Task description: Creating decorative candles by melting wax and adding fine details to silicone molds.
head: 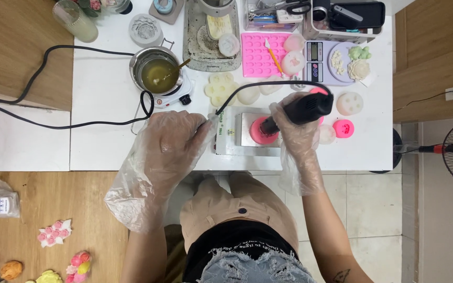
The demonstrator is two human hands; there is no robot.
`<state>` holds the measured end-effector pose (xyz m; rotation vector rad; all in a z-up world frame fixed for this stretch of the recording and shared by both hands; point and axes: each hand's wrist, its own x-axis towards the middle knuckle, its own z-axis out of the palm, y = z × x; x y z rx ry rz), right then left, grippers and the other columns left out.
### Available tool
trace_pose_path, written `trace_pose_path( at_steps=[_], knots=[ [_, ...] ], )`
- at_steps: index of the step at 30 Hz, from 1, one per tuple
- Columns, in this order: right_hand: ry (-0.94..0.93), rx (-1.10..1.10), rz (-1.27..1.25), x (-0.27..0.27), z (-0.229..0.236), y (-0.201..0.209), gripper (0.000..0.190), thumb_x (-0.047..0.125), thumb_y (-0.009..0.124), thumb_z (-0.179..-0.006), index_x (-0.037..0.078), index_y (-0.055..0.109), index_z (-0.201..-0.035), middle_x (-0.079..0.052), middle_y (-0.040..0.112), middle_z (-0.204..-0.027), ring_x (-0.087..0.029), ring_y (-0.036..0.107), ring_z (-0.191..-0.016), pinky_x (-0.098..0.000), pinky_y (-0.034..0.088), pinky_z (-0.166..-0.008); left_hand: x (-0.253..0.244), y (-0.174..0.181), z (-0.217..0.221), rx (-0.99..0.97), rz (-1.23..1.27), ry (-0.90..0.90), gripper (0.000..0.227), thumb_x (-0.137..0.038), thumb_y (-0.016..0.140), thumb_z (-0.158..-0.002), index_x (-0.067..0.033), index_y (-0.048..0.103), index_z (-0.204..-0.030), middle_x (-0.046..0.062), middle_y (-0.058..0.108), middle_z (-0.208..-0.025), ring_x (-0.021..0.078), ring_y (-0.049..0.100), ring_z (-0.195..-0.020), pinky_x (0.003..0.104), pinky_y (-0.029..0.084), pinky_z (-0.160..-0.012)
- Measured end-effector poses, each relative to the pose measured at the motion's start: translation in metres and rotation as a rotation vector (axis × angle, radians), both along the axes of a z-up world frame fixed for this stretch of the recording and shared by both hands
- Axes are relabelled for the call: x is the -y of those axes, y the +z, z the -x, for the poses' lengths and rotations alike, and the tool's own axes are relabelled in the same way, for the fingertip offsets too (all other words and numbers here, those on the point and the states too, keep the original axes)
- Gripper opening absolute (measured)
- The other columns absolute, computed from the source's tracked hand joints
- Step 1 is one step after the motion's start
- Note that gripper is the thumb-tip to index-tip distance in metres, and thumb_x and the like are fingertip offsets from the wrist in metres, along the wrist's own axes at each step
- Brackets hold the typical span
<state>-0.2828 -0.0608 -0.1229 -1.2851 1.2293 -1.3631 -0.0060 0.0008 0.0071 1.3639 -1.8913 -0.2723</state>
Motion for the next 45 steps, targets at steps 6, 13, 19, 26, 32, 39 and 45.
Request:
trace_pose_path(
  at_steps=[6,13,19,26,32,39,45],
  knots=[
    [0.045,-0.254,-0.172,-0.015,0.008,0.019,0.018,0.002,0.078,-0.093,0.007,0.062,-0.101,0.0,0.062,-0.09,-0.006,0.057,-0.078,-0.0253,0.053,-0.07,-0.002,-0.004,-0.002,0.038,-0.057,0.019,0.012,-0.012,0.079,-0.092,-0.0056,0.069,-0.093,0.009,0.061,-0.075,0.0304,0.062,-0.075,0.045,0.05,-0.07],
    [0.091,-0.116,-0.154,-0.01,0.01,0.011,0.022,0.0,0.075,-0.09,0.007,0.061,-0.105,0.001,0.061,-0.094,-0.008,0.058,-0.083,-0.0255,0.054,-0.074,-0.003,-0.006,0.004,0.062,-0.026,0.021,0.012,-0.015,0.077,-0.093,-0.0055,0.068,-0.094,0.009,0.064,-0.079,0.0317,0.063,-0.077,0.046,0.051,-0.072],
    [0.14,-0.194,-0.001,-0.005,0.009,0.004,0.033,0.002,0.081,-0.088,0.006,0.055,-0.108,0.001,0.061,-0.093,-0.008,0.058,-0.085,-0.0257,0.056,-0.077,-0.005,0.005,0.006,0.024,-0.176,0.034,0.012,-0.013,0.078,-0.094,-0.0044,0.069,-0.093,0.01,0.064,-0.08,0.0317,0.063,-0.075,0.044,0.049,-0.066],
    [0.168,-0.34,0.054,-0.012,0.009,0.013,0.029,0.005,0.084,-0.089,0.006,0.057,-0.099,0.0,0.06,-0.089,-0.01,0.059,-0.083,-0.0268,0.054,-0.077,-0.012,0.009,0.012,0.067,-0.047,0.091,0.013,-0.013,0.079,-0.093,-0.0048,0.069,-0.093,0.01,0.064,-0.08,0.0323,0.063,-0.076,0.045,0.05,-0.067],
    [0.183,-0.146,-0.053,-0.006,0.007,0.022,0.026,0.009,0.084,-0.088,0.005,0.06,-0.097,-0.003,0.062,-0.093,-0.012,0.061,-0.086,-0.0298,0.055,-0.079,-0.013,0.013,0.021,0.085,-0.109,0.119,0.014,-0.015,0.079,-0.093,-0.0046,0.07,-0.091,0.011,0.064,-0.077,0.0328,0.063,-0.074,0.046,0.05,-0.066],
    [0.226,0.215,0.284,0.0,0.003,0.046,0.055,0.01,0.079,-0.09,0.011,0.043,-0.131,-0.003,0.064,-0.114,-0.015,0.069,-0.103,-0.0323,0.06,-0.092,-0.019,0.01,0.029,0.163,-0.13,0.23,0.015,-0.021,0.077,-0.092,-0.0068,0.071,-0.09,0.01,0.067,-0.077,0.0327,0.065,-0.075,0.048,0.05,-0.067],
    [0.192,0.025,0.27,0.006,0.012,0.037,0.046,0.005,0.076,-0.097,0.004,0.044,-0.13,-0.006,0.062,-0.105,-0.014,0.064,-0.096,-0.0304,0.059,-0.088,-0.022,0.017,0.046,0.196,-0.04,0.328,0.018,-0.023,0.079,-0.092,-0.007,0.071,-0.091,0.009,0.068,-0.081,0.0314,0.066,-0.079,0.045,0.051,-0.072]
  ],
)
